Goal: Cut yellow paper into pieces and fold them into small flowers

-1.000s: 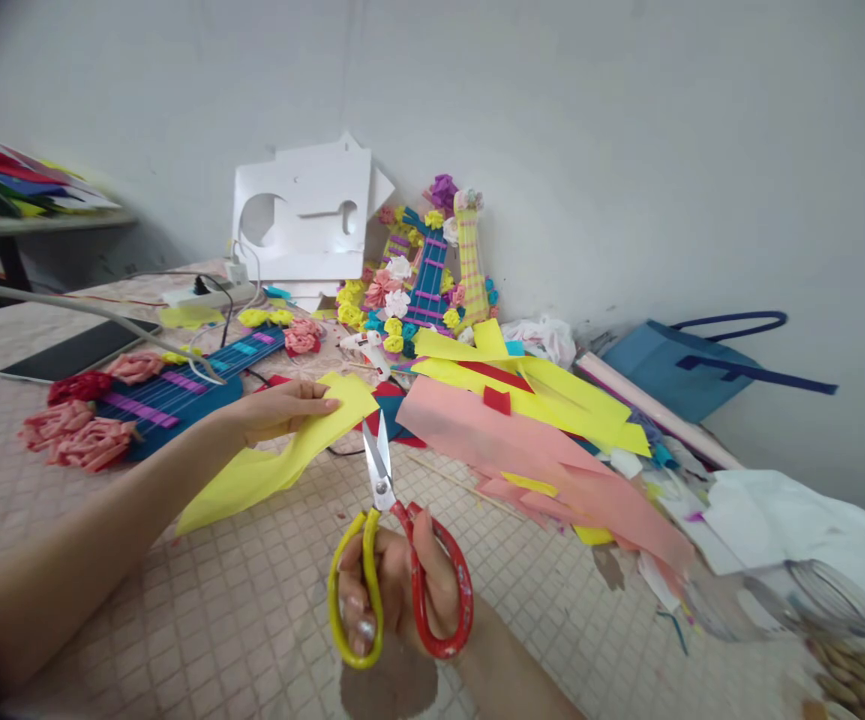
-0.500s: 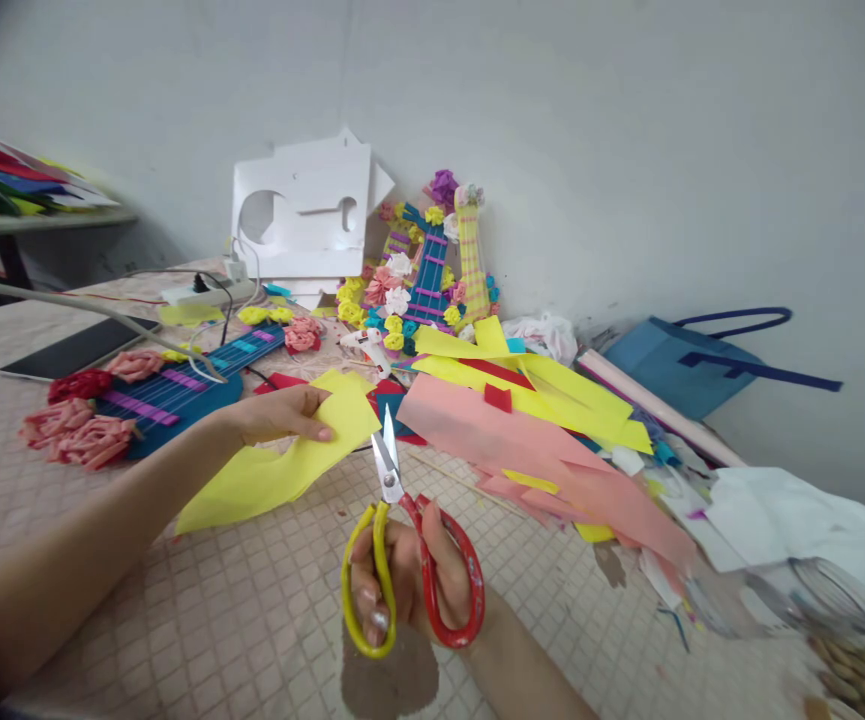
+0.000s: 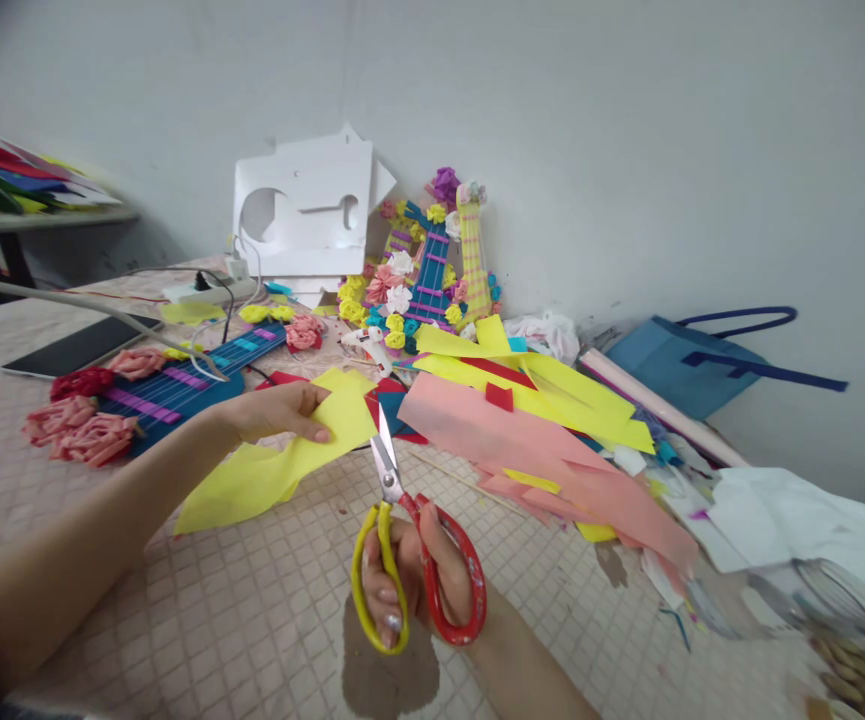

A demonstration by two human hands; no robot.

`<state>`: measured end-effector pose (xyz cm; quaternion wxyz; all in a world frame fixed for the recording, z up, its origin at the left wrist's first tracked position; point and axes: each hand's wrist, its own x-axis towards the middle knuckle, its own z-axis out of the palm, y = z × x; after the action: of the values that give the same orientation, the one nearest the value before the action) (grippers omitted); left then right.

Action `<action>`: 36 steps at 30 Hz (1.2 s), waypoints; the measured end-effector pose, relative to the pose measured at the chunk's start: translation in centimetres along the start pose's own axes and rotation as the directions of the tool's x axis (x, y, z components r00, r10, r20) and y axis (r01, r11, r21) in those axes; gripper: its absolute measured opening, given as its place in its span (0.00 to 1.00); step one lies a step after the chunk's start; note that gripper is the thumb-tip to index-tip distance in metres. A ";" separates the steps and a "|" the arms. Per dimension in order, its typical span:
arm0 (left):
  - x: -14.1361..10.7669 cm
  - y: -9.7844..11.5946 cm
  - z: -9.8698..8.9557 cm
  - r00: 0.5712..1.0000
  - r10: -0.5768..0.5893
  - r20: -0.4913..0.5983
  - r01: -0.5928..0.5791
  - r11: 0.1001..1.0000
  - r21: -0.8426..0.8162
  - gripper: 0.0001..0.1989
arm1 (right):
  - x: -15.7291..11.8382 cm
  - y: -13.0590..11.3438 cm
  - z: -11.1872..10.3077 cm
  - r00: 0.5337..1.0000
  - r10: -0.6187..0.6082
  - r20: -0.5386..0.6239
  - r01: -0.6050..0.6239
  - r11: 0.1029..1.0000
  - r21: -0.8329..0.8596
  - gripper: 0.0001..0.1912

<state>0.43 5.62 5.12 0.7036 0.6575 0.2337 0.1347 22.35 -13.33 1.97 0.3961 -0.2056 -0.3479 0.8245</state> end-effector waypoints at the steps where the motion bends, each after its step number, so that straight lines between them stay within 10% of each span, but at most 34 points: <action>1: 0.0 0.0 0.0 1.000 -0.001 -0.002 0.001 1.000 -0.001 0.14 | 0.0 0.1 -0.1 1.000 -0.008 0.006 0.008 1.000 0.008 0.36; 36: -0.1 0.4 1.0 1.000 -0.017 0.005 0.017 0.995 0.094 0.14 | -0.1 -0.1 0.5 0.999 0.041 -0.009 -0.040 0.998 0.057 0.38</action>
<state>0.90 4.80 5.54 0.6737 0.6882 0.2432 0.1156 22.17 -13.57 2.34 0.3867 -0.2054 -0.3179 0.8410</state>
